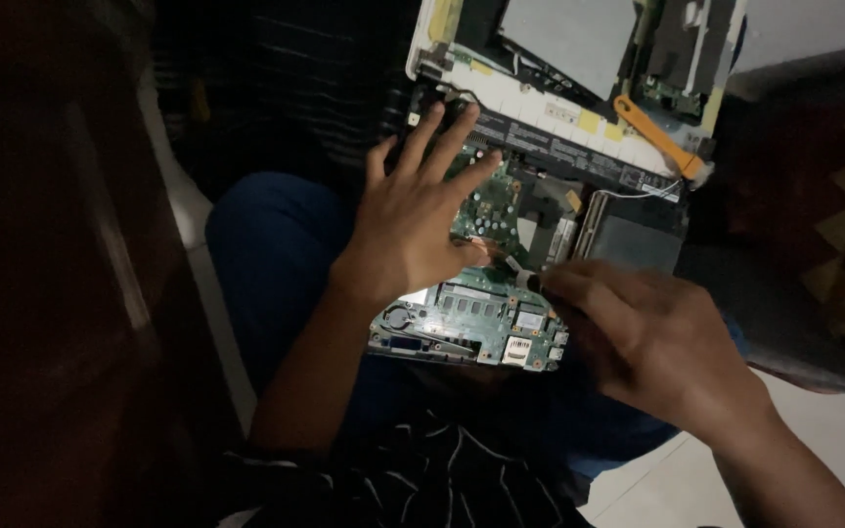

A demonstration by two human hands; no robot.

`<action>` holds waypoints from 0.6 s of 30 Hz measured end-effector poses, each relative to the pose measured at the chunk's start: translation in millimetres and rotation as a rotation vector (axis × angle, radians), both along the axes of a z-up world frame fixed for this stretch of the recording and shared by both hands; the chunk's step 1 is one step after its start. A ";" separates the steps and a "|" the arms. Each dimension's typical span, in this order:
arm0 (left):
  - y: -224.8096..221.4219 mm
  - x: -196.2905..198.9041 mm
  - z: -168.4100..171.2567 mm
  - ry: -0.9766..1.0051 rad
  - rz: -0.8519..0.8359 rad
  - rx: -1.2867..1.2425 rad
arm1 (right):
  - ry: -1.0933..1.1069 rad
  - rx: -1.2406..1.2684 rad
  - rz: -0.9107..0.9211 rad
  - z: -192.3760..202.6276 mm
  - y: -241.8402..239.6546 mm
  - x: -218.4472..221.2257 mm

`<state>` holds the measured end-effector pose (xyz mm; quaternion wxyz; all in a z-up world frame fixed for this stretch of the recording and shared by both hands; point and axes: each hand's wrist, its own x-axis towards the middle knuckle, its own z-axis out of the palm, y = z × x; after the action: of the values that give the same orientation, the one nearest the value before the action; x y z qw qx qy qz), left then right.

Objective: Disassembling a laptop by removing screws from the motherboard and lifting it out of the chassis.

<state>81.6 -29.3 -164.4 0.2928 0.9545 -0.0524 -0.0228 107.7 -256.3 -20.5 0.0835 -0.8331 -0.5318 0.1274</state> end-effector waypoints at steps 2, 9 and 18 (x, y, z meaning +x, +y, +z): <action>-2.3 -1.8 -3.2 -0.016 0.008 -0.002 | -0.055 -0.034 -0.046 3.5 5.1 -4.4; -2.0 -1.4 1.0 0.006 0.014 -0.006 | -0.002 -0.033 -0.027 -2.2 1.5 -3.4; -1.8 -2.5 -2.7 -0.022 0.022 -0.012 | -0.116 -0.102 -0.025 -1.3 6.3 -6.8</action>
<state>79.1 -31.1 -167.0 0.2980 0.9534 -0.0453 -0.0089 100.9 -250.0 -21.8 0.0117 -0.8487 -0.5183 0.1048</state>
